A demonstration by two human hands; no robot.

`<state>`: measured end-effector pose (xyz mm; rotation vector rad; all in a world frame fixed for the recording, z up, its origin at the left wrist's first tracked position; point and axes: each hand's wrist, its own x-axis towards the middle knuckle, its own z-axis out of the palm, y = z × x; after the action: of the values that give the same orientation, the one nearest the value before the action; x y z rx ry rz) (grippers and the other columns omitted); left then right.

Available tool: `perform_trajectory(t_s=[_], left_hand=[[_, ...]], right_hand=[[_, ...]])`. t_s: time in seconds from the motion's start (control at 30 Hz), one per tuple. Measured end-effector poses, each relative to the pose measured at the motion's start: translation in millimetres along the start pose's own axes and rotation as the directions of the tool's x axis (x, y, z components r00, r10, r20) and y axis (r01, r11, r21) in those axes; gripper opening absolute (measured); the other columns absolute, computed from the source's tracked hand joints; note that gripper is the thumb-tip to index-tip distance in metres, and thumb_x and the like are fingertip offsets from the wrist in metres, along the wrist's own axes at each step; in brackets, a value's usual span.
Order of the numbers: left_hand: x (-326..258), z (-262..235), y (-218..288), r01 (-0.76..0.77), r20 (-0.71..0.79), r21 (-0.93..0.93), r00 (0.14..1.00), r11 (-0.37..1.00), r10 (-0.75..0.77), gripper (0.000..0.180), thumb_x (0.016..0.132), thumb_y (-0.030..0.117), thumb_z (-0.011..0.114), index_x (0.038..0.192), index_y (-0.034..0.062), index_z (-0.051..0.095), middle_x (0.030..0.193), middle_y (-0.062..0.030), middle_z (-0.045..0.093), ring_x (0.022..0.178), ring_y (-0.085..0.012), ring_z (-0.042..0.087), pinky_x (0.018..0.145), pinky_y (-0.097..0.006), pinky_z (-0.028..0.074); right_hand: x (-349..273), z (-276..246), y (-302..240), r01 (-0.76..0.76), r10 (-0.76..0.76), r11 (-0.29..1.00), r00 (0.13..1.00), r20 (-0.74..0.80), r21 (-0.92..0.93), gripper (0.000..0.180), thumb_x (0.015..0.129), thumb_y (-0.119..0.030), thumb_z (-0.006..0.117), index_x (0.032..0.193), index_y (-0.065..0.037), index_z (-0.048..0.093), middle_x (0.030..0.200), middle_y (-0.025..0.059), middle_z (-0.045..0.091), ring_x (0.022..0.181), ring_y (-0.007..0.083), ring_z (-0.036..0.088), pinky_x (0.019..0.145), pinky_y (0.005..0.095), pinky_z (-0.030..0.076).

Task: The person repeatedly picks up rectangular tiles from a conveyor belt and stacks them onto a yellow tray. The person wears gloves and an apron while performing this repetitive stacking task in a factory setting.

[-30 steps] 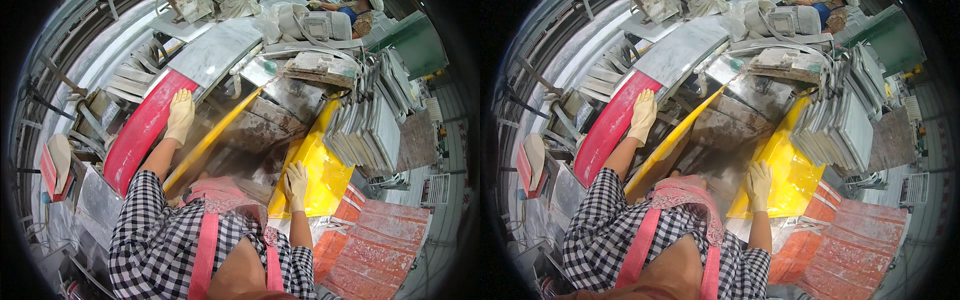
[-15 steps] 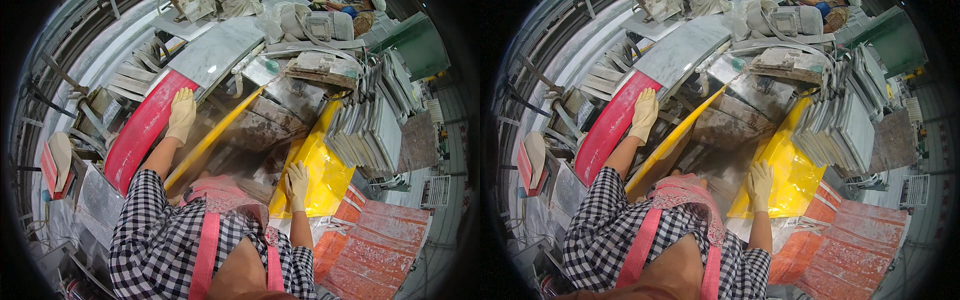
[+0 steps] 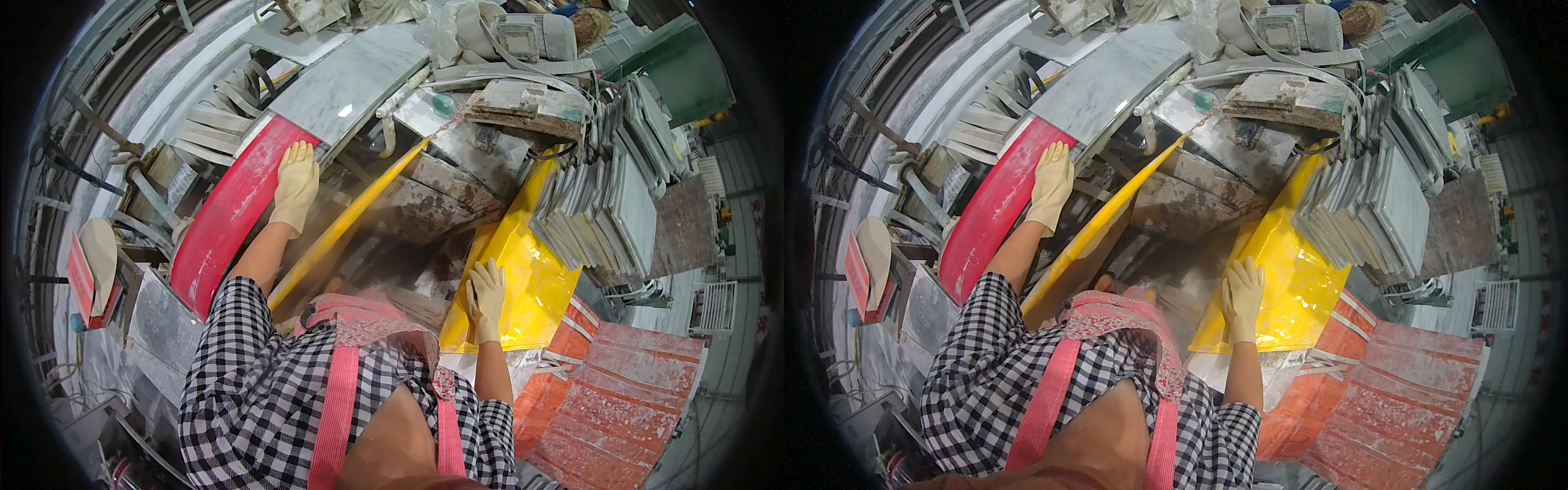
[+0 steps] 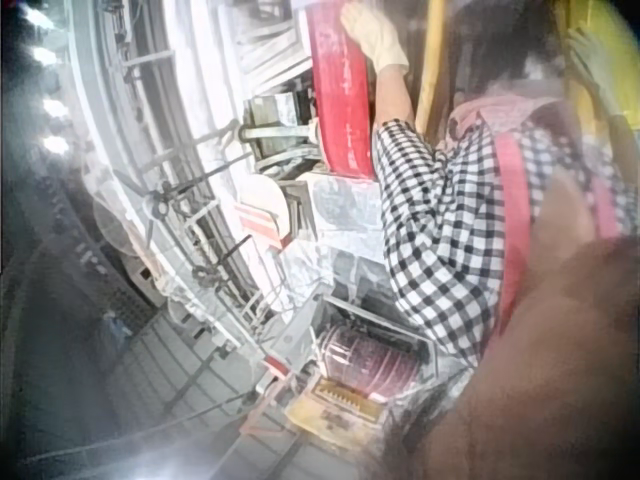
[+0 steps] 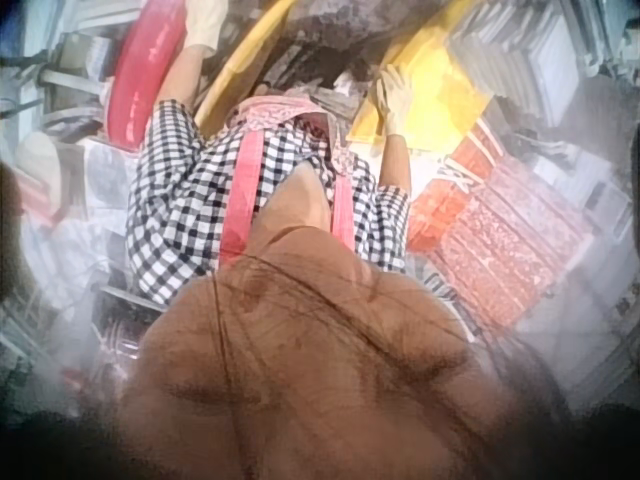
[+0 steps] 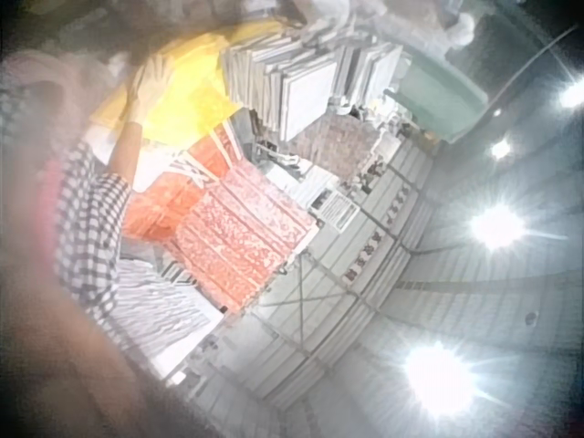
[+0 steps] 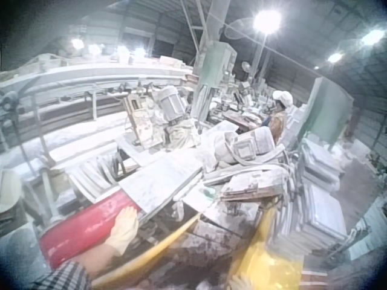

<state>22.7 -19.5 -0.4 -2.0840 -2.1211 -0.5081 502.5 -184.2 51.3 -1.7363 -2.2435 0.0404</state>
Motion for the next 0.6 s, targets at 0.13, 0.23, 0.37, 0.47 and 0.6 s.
perform_trajectory(t_s=[0.13,0.23,0.37,0.47,0.6], left_hand=[[1,0,0,0.008,0.014,-0.013,1.0,1.0,-0.008,0.049,0.103,0.024,0.052,0.141,-0.0056,0.058,0.147,-0.0234,0.059,0.142,-0.0342,0.051,0.125,-0.044,0.032],[1,1,-1,0.004,0.022,-0.011,1.0,1.0,-0.004,0.049,0.102,0.024,0.052,0.142,-0.0053,0.057,0.148,-0.0233,0.058,0.143,-0.034,0.05,0.125,-0.044,0.031],[0,2,-1,0.008,0.019,-0.03,1.0,1.0,-0.007,0.05,0.102,0.024,0.053,0.142,-0.0052,0.057,0.149,-0.0235,0.057,0.143,-0.034,0.05,0.125,-0.044,0.03],[1,-1,-1,0.004,0.012,-0.037,1.0,0.999,-0.004,0.05,0.102,0.024,0.054,0.142,-0.0054,0.057,0.148,-0.024,0.057,0.142,-0.0344,0.051,0.125,-0.045,0.03],[2,-12,3,0.029,0.075,-0.081,0.997,0.996,-0.023,0.054,0.102,0.026,0.055,0.147,-0.002,0.053,0.153,-0.0211,0.054,0.146,-0.0331,0.046,0.126,-0.046,0.028]], right_hand=[[1,1,0,0.01,-0.009,1.0,1.0,-0.005,0.016,0.024,0.092,-0.017,0.065,0.111,-0.007,0.075,0.13,0.0118,0.069,0.138,0.0381,0.052,0.122,0.056,0.029],[1,1,-1,0.009,-0.009,1.0,1.0,-0.016,0.018,0.023,0.092,-0.017,0.065,0.11,-0.007,0.075,0.13,0.0114,0.069,0.138,0.0378,0.052,0.122,0.056,0.03],[0,-1,-2,0.005,-0.005,1.0,1.0,-0.011,0.027,0.023,0.092,-0.016,0.066,0.11,-0.006,0.075,0.129,0.0111,0.069,0.139,0.0378,0.051,0.122,0.0559,0.03],[0,-1,-1,0.015,-0.014,0.999,1.0,-0.018,0.029,0.022,0.091,-0.015,0.066,0.11,-0.007,0.075,0.129,0.0112,0.069,0.139,0.038,0.051,0.123,0.0558,0.029],[0,0,0,0.028,-0.027,0.999,0.999,-0.032,0.017,0.022,0.091,-0.015,0.067,0.11,-0.007,0.075,0.128,0.0115,0.07,0.139,0.0388,0.052,0.122,0.0565,0.03]])
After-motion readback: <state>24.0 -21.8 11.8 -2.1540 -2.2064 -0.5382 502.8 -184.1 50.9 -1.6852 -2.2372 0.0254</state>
